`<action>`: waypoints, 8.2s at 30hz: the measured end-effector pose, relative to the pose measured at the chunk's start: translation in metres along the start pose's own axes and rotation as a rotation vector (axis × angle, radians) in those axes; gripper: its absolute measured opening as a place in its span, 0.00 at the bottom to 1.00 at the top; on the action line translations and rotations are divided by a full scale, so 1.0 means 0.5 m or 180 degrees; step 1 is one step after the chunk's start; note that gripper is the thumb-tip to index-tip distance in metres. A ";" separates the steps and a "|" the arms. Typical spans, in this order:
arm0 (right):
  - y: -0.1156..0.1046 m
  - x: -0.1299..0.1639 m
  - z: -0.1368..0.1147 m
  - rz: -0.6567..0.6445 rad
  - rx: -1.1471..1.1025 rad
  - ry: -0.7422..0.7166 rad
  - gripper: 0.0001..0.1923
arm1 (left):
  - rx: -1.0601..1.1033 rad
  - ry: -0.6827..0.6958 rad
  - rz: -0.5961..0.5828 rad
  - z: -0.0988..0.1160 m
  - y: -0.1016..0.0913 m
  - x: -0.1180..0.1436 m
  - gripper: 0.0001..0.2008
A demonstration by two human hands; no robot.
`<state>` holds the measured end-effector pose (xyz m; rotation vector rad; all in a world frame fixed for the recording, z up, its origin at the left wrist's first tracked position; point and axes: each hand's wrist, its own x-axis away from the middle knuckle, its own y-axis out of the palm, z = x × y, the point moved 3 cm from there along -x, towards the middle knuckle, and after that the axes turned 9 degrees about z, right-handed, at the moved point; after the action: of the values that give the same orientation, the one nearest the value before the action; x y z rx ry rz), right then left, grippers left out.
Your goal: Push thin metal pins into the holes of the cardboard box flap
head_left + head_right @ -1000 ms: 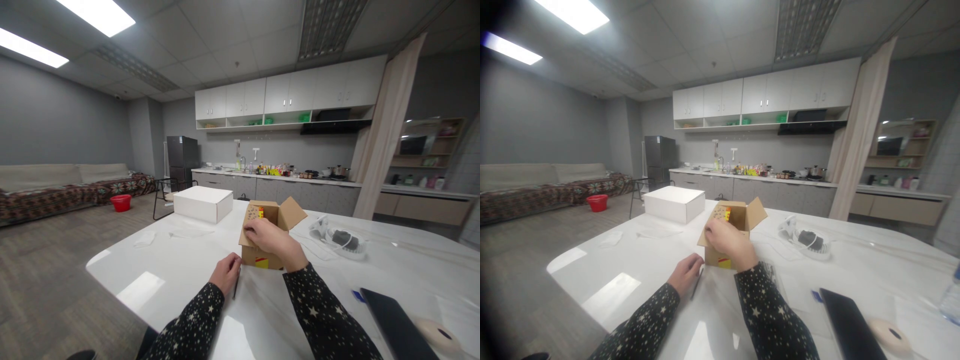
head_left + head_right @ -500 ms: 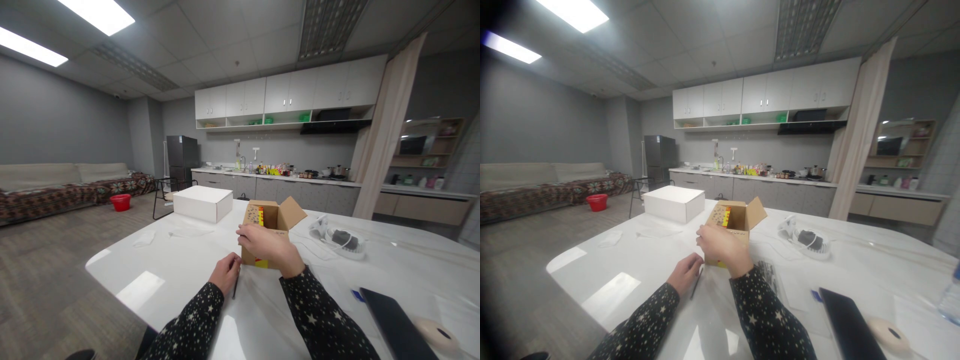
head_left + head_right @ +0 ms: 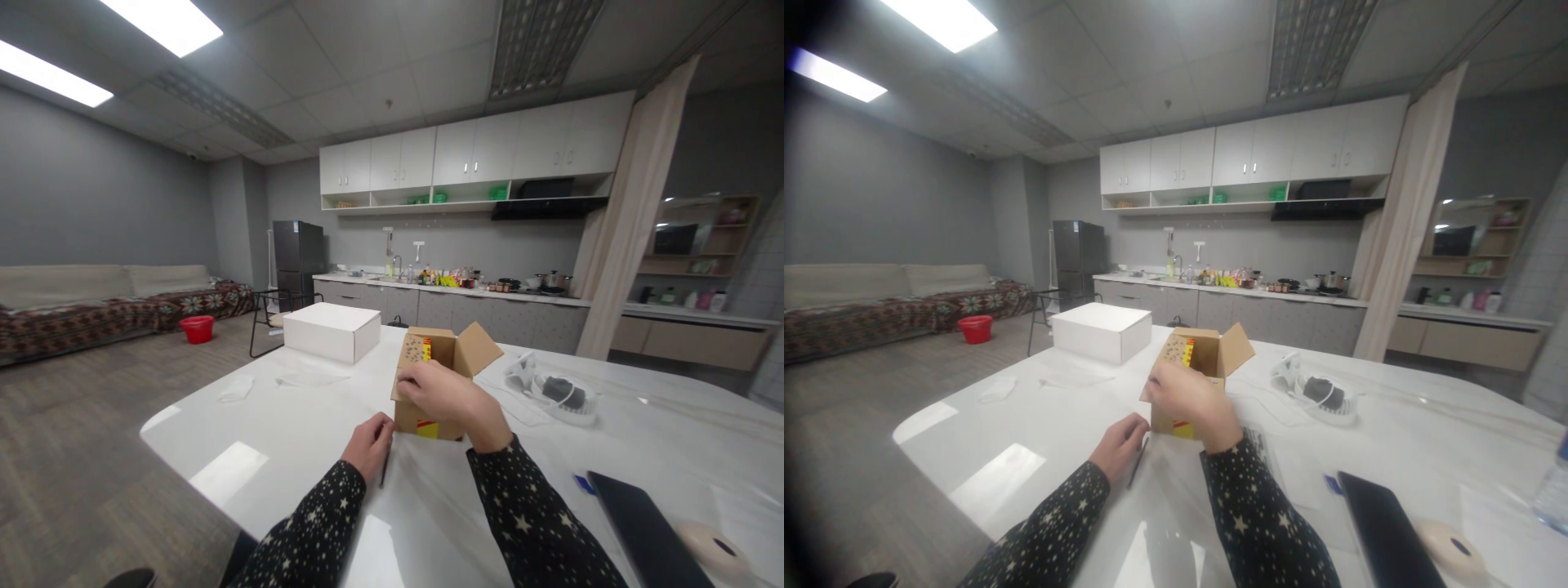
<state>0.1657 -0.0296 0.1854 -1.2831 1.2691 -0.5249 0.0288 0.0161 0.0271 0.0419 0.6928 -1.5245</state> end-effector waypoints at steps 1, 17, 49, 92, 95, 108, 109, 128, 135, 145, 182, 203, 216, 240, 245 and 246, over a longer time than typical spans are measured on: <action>-0.001 0.000 0.002 -0.0041 -0.0044 -0.0005 0.15 | -0.0002 0.0014 0.0005 -0.001 0.000 0.000 0.14; 0.036 -0.044 0.057 0.0354 -0.0141 0.0098 0.12 | 0.0001 0.0034 0.0011 -0.008 0.004 -0.001 0.14; 0.053 -0.048 0.079 0.0307 -0.0402 0.0292 0.05 | -0.0064 0.0092 0.0006 -0.012 0.004 -0.003 0.14; 0.046 -0.052 0.094 0.0655 -0.0799 -0.0187 0.05 | -0.0097 0.0095 -0.0014 -0.011 0.005 -0.002 0.14; 0.042 -0.052 0.089 0.0626 -0.0772 -0.0198 0.06 | -0.0108 0.0089 -0.0025 -0.008 0.005 -0.001 0.14; 0.035 -0.049 0.086 0.0578 -0.0657 -0.0039 0.04 | -0.0133 0.0130 -0.0012 -0.010 0.004 -0.001 0.14; 0.037 -0.049 0.087 0.0565 -0.0660 -0.0031 0.04 | -0.0133 0.0123 -0.0020 -0.011 0.004 -0.002 0.14; 0.041 -0.055 0.094 0.0855 -0.0848 -0.0185 0.08 | -0.0093 0.0113 0.0022 -0.008 0.003 0.000 0.14; 0.041 -0.054 0.094 0.0811 -0.0778 -0.0117 0.11 | -0.0110 0.0095 -0.0049 -0.015 0.006 -0.002 0.14; 0.041 -0.056 0.100 0.0758 -0.0633 0.0019 0.11 | -0.0123 0.0131 -0.0040 -0.017 0.006 -0.002 0.15; 0.001 -0.045 0.070 0.1606 -0.1295 0.0015 0.09 | -0.0111 0.0128 -0.0034 -0.013 0.006 -0.002 0.14; -0.014 0.003 -0.019 -0.0134 -0.1690 -0.0266 0.08 | -0.0140 0.0112 -0.0030 -0.014 0.005 -0.003 0.14; 0.070 0.029 -0.015 -0.1693 -0.0341 -0.0139 0.09 | -0.0019 0.0191 -0.0081 -0.014 0.002 -0.002 0.16; 0.193 0.032 -0.021 -0.2829 0.0246 0.0379 0.12 | -0.0028 0.0136 -0.0085 -0.003 -0.004 0.002 0.14; 0.191 0.033 -0.021 -0.2768 0.0205 0.0390 0.09 | -0.0006 0.0133 -0.0080 0.000 -0.005 0.002 0.14; 0.193 0.033 -0.019 -0.2765 0.0179 0.0387 0.08 | 0.0000 0.0127 -0.0079 0.001 -0.005 0.001 0.14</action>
<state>0.1297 -0.0199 0.0942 -1.7497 0.7267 -1.2509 0.0265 0.0150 0.0282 0.0641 0.7273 -1.5510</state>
